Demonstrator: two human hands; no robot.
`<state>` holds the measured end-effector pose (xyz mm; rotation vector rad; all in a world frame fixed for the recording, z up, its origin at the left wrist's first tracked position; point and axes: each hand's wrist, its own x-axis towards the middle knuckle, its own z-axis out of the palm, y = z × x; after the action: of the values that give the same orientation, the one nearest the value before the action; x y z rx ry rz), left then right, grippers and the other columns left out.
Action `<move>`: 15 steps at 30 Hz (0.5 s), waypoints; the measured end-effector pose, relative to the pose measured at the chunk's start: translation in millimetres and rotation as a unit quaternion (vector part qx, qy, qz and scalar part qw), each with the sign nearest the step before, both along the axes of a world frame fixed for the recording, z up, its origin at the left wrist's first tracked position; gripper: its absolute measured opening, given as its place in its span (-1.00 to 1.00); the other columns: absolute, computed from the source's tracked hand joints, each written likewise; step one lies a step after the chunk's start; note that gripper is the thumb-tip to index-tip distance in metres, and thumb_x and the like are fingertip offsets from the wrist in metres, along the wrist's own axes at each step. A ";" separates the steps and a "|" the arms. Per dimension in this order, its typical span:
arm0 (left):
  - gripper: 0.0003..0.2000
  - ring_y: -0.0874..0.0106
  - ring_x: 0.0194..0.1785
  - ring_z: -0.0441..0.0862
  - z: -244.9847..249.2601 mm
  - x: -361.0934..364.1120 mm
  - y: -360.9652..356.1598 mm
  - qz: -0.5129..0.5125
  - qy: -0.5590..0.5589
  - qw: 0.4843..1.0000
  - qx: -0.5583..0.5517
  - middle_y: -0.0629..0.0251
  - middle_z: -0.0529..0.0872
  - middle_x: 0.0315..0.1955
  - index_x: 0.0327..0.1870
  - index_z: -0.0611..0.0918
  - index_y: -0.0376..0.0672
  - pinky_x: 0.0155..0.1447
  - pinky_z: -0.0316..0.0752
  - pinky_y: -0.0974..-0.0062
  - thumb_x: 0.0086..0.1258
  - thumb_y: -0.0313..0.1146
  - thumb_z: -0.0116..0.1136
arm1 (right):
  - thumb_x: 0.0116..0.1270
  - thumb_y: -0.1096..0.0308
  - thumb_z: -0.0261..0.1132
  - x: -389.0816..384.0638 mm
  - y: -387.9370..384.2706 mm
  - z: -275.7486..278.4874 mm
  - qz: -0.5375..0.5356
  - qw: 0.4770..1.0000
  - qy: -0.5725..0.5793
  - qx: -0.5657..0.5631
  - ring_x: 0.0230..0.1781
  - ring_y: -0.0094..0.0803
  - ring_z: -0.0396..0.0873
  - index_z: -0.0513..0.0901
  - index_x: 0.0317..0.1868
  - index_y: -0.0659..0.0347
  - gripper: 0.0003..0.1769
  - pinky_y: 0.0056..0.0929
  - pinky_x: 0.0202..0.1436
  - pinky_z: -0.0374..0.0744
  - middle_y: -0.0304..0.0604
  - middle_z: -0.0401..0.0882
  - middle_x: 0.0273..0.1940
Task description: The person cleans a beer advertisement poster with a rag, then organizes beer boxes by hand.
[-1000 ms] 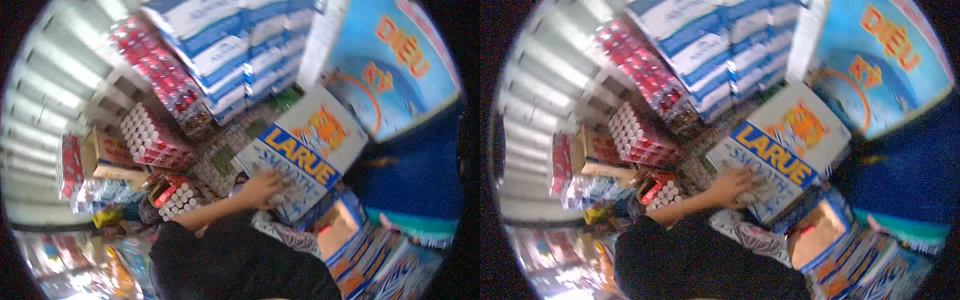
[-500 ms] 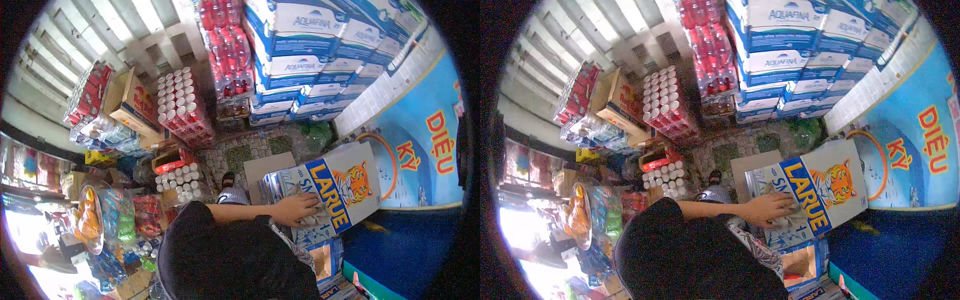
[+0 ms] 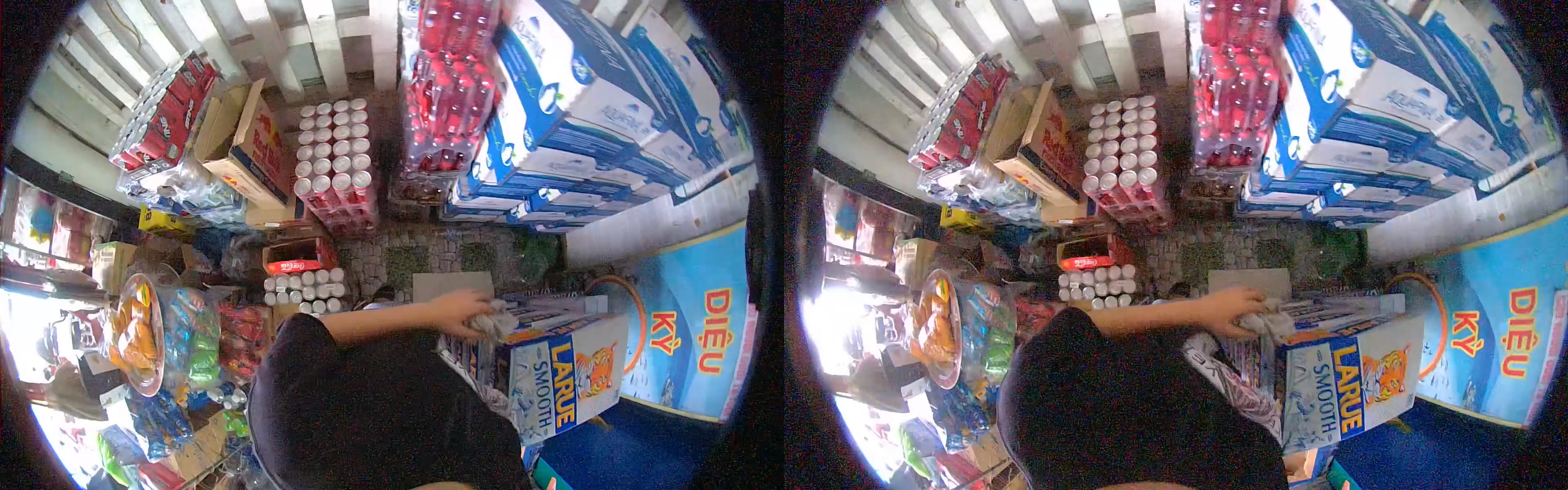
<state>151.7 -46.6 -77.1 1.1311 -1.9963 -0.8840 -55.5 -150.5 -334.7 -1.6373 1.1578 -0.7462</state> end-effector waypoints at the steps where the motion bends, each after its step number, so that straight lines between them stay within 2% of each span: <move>1: -0.53 0.22 -0.13 0.43 -3.5 18.1 3.4 0.056 0.007 0.996 0.071 -0.02 0.46 -0.23 -0.08 0.42 -0.18 -0.08 0.32 0.32 -0.01 -0.14 0.14 | 0.12 0.18 0.10 10.1 8.2 -0.7 0.005 1.000 0.010 -0.002 -0.28 -0.39 0.42 0.41 -0.18 0.31 -0.63 -0.44 -0.28 0.41 -0.10 0.43 -0.26; 2: -0.53 0.22 -0.13 0.43 -10.5 35.1 6.7 0.058 0.011 0.995 0.077 -0.02 0.46 -0.23 -0.08 0.42 -0.18 -0.08 0.32 0.32 -0.01 -0.14 0.14 | 0.12 0.18 0.10 20.3 17.8 -1.6 0.011 1.000 0.020 -0.002 -0.27 -0.40 0.42 0.41 -0.17 0.30 -0.63 -0.45 -0.28 0.41 -0.10 0.43 -0.25; 4: -0.60 0.40 -0.33 0.49 -24.9 67.3 13.6 0.195 0.141 0.966 0.091 0.13 0.54 -0.37 -0.13 0.46 -0.20 -0.28 0.38 0.47 0.04 -0.17 0.13 | 0.13 0.17 0.09 39.2 37.7 -2.6 0.022 0.999 0.039 -0.003 -0.26 -0.40 0.42 0.41 -0.16 0.30 -0.63 -0.45 -0.27 0.41 -0.09 0.43 -0.24; 6: -0.67 0.55 -0.40 0.45 -22.8 98.1 21.4 0.247 0.253 0.884 0.305 0.30 0.55 -0.43 -0.15 0.47 -0.19 -0.36 0.37 0.57 0.10 -0.22 0.10 | 0.14 0.17 0.08 50.5 57.5 -1.2 0.035 0.997 0.063 -0.003 -0.25 -0.40 0.42 0.41 -0.15 0.29 -0.63 -0.45 -0.26 0.41 -0.09 0.42 -0.23; 7: -0.77 0.61 -0.37 0.42 -24.4 107.1 25.6 0.306 0.334 0.854 0.258 0.41 0.53 -0.46 -0.22 0.50 -0.18 -0.29 0.37 0.62 0.14 -0.28 0.06 | 0.14 0.17 0.08 55.8 65.8 0.8 0.043 0.996 0.075 -0.004 -0.24 -0.40 0.42 0.41 -0.14 0.29 -0.63 -0.45 -0.25 0.40 -0.09 0.42 -0.22; 8: -0.78 0.59 -0.33 0.44 -45.7 112.6 27.2 0.399 0.373 0.802 0.240 0.40 0.53 -0.42 -0.20 0.48 -0.17 -0.22 0.36 0.62 0.20 -0.27 -0.01 | 0.14 0.17 0.08 78.8 77.0 37.9 0.053 0.995 0.087 -0.005 -0.23 -0.40 0.42 0.41 -0.14 0.28 -0.63 -0.45 -0.25 0.40 -0.09 0.42 -0.21; 9: -0.71 0.58 -0.30 0.43 -62.6 119.4 29.4 0.431 0.454 0.750 0.215 0.37 0.52 -0.37 -0.14 0.43 -0.19 -0.20 0.35 0.63 0.22 -0.21 -0.05 | 0.18 0.34 0.05 118.7 63.9 72.0 -0.031 0.959 -0.056 0.276 0.02 -0.32 0.27 0.32 -0.02 0.35 -0.63 -0.39 0.10 0.20 -0.07 0.34 -0.03; 10: -0.65 0.58 -0.27 0.42 -71.1 127.4 31.7 0.459 0.528 0.690 0.184 0.34 0.51 -0.32 -0.08 0.37 -0.22 -0.18 0.33 0.63 0.24 -0.15 -0.09 | 0.20 0.33 0.03 154.2 57.1 116.3 0.101 0.980 -0.052 0.160 0.11 -0.31 0.19 0.18 0.11 0.32 -0.52 -0.43 0.17 0.11 -0.01 0.22 0.09; 11: -0.63 0.56 -0.20 0.39 -67.2 133.4 33.0 0.465 0.589 0.634 0.186 0.31 0.47 -0.25 -0.04 0.33 -0.21 -0.11 0.30 0.60 0.27 -0.13 -0.15 | 0.18 0.31 0.04 192.5 55.2 160.2 0.145 0.984 -0.046 0.097 0.13 -0.27 0.16 0.15 0.13 0.30 -0.48 -0.40 0.17 0.10 -0.03 0.19 0.10; 12: -0.61 0.54 -0.12 0.36 -63.2 137.9 34.2 0.469 0.647 0.573 0.180 0.28 0.44 -0.18 0.00 0.29 -0.21 -0.04 0.26 0.58 0.29 -0.12 -0.20 | 0.16 0.30 0.06 224.7 58.6 181.5 0.196 0.974 -0.101 0.054 0.13 -0.25 0.15 0.15 0.14 0.28 -0.46 -0.37 0.17 0.10 -0.03 0.19 0.10; 13: -0.58 0.50 -0.03 0.31 -77.7 140.3 36.2 0.453 0.661 0.571 0.178 0.25 0.37 -0.08 0.05 0.22 -0.20 0.04 0.21 0.55 0.30 -0.10 -0.26 | 0.14 0.29 0.09 249.5 60.4 192.4 0.252 0.955 -0.158 0.011 0.13 -0.22 0.13 0.14 0.14 0.26 -0.43 -0.35 0.17 0.10 -0.03 0.19 0.10; 14: -0.55 0.48 -0.03 0.33 -65.1 140.5 39.2 0.478 0.611 0.610 0.163 0.29 0.37 -0.07 0.03 0.26 -0.17 0.05 0.21 0.53 0.28 -0.01 -0.27 | 0.14 0.29 0.09 268.3 58.8 195.5 0.280 0.947 -0.155 0.014 0.13 -0.22 0.13 0.14 0.14 0.26 -0.43 -0.35 0.17 0.10 -0.03 0.19 0.10; 15: -0.52 0.46 0.00 0.32 -57.9 141.2 39.3 0.456 0.660 0.564 0.195 0.28 0.36 -0.04 0.05 0.25 -0.15 0.06 0.20 0.51 0.26 0.04 -0.29 | 0.10 0.29 0.13 287.3 59.0 197.1 0.349 0.927 -0.126 -0.053 0.11 -0.19 0.14 0.17 0.12 0.25 -0.43 -0.32 0.15 0.11 -0.02 0.20 0.07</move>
<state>293.0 -7.3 -135.0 0.9450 0.1143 -1.0299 231.8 -91.4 -137.6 -1.8140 0.3021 -0.5288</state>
